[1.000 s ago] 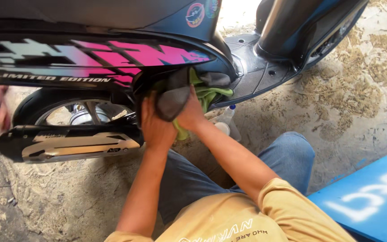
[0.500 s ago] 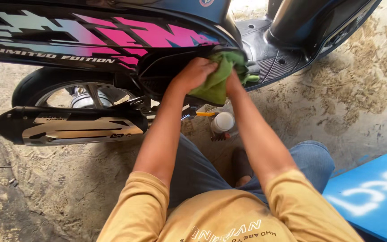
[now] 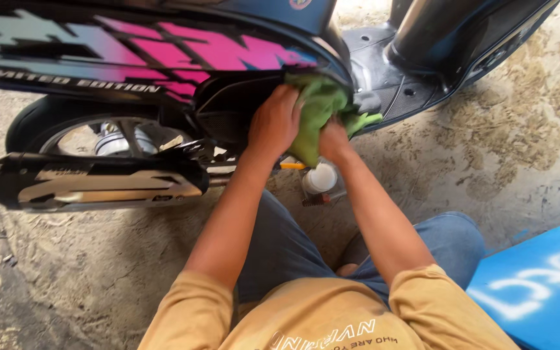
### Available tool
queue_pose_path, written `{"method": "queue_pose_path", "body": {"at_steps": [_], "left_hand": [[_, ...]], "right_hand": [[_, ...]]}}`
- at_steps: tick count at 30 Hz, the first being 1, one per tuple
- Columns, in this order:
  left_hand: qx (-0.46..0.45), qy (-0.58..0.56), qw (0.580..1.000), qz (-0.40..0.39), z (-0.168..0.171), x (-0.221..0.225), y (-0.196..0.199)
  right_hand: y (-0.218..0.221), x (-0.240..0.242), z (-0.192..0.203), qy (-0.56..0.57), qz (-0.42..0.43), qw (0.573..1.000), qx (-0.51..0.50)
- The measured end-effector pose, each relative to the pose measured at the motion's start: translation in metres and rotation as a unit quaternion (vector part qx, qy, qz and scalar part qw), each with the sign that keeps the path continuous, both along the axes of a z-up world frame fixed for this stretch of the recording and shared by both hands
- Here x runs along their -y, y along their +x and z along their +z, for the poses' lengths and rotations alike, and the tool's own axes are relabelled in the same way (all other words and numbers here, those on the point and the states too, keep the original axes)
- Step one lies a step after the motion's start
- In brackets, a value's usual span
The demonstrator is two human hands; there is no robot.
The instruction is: The person applies a white substance from a jar to a scooter using a yellow brush, then wipes the scooter with a green cloth. The person cleans the front, side panels, and rear sections of the scooter.
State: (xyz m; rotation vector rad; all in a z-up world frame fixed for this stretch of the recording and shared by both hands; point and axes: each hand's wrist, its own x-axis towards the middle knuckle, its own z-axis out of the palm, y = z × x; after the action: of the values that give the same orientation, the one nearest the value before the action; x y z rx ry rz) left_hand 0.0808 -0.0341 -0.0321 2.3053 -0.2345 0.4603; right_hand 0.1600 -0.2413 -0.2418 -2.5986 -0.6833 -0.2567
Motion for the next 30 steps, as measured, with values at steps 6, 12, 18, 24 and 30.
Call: {"method": "queue_pose_path", "body": {"at_steps": [6,12,18,24,30], "left_hand": [[0.036,0.216,0.969,0.111,0.02,-0.009,-0.05],[0.03,0.266,0.926,0.268,0.056,-0.044,-0.062],[0.056,0.391,0.88,0.263,0.009,0.004,-0.051],[0.058,0.315,0.929,0.186,-0.02,0.029,-0.064],[0.065,0.36,0.897,0.249,-0.012,0.027,-0.078]], "right_hand": [[-0.018,-0.014,0.096,-0.172,-0.09,0.949,-0.246],[-0.097,-0.085,0.143,0.148,0.027,0.987,0.052],[-0.057,-0.028,0.136,0.11,0.18,0.973,0.089],[-0.04,0.016,0.102,0.155,0.145,0.977,0.027],[-0.041,-0.01,0.127,0.135,0.14,0.979,0.06]]}}
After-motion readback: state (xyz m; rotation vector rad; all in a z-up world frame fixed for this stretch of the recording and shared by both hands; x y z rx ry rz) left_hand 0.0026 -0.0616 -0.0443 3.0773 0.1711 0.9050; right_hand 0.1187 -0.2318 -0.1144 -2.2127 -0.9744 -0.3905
